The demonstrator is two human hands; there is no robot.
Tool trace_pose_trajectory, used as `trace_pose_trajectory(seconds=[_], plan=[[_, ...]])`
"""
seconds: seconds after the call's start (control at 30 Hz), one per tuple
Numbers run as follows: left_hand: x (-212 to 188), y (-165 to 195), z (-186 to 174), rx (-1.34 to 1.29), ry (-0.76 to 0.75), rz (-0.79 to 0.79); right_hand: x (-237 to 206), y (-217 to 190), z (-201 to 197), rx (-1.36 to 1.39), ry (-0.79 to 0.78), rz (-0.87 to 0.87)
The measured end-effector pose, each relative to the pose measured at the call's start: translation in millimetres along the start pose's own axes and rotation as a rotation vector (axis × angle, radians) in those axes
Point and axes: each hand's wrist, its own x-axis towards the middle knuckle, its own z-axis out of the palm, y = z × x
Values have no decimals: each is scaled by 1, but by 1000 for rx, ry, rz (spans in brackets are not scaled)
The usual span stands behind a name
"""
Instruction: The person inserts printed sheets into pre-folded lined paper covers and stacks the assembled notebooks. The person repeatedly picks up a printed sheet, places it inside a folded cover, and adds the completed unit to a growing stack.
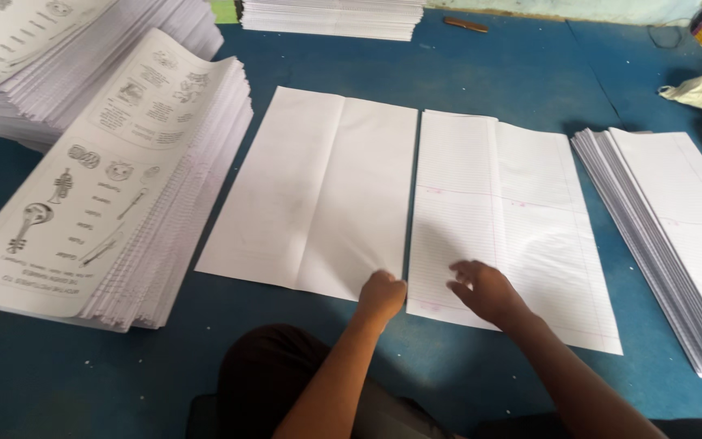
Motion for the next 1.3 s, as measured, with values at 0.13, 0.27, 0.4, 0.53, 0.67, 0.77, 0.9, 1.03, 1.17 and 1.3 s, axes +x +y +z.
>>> trace_pose_trajectory(seconds=[0.13,0.27,0.4,0.53,0.67,0.77,0.9,1.03,1.17,1.3], plan=[[-11,8,18,-25,-167,-177,-29,29,-2,-24,-23,12],[-16,19,22,-140,-193,-206,-45,24,-13,-50,-108,28],[-17,24,27,-239,-170,-246,-57,11,-14,-125,-152,1],[-24,27,31,-287,-178,-229,-61,9,-12,-190,-116,-32],[-34,33,32,-312,-217,-226,-65,6,-12,-199,-84,-36],[-42,39,36,-352,-200,-243,-72,-1,-13,-205,-148,22],[-52,46,48,-332,-73,-249,-84,-8,-12,-230,-91,-46],[-59,60,67,-167,110,-275,-92,-11,-14,-157,-40,-54],[-59,68,79,-113,151,-164,-90,-15,-21,-162,-62,-38],[-54,58,74,-360,71,-130,-86,-19,-22,-188,-82,-13]])
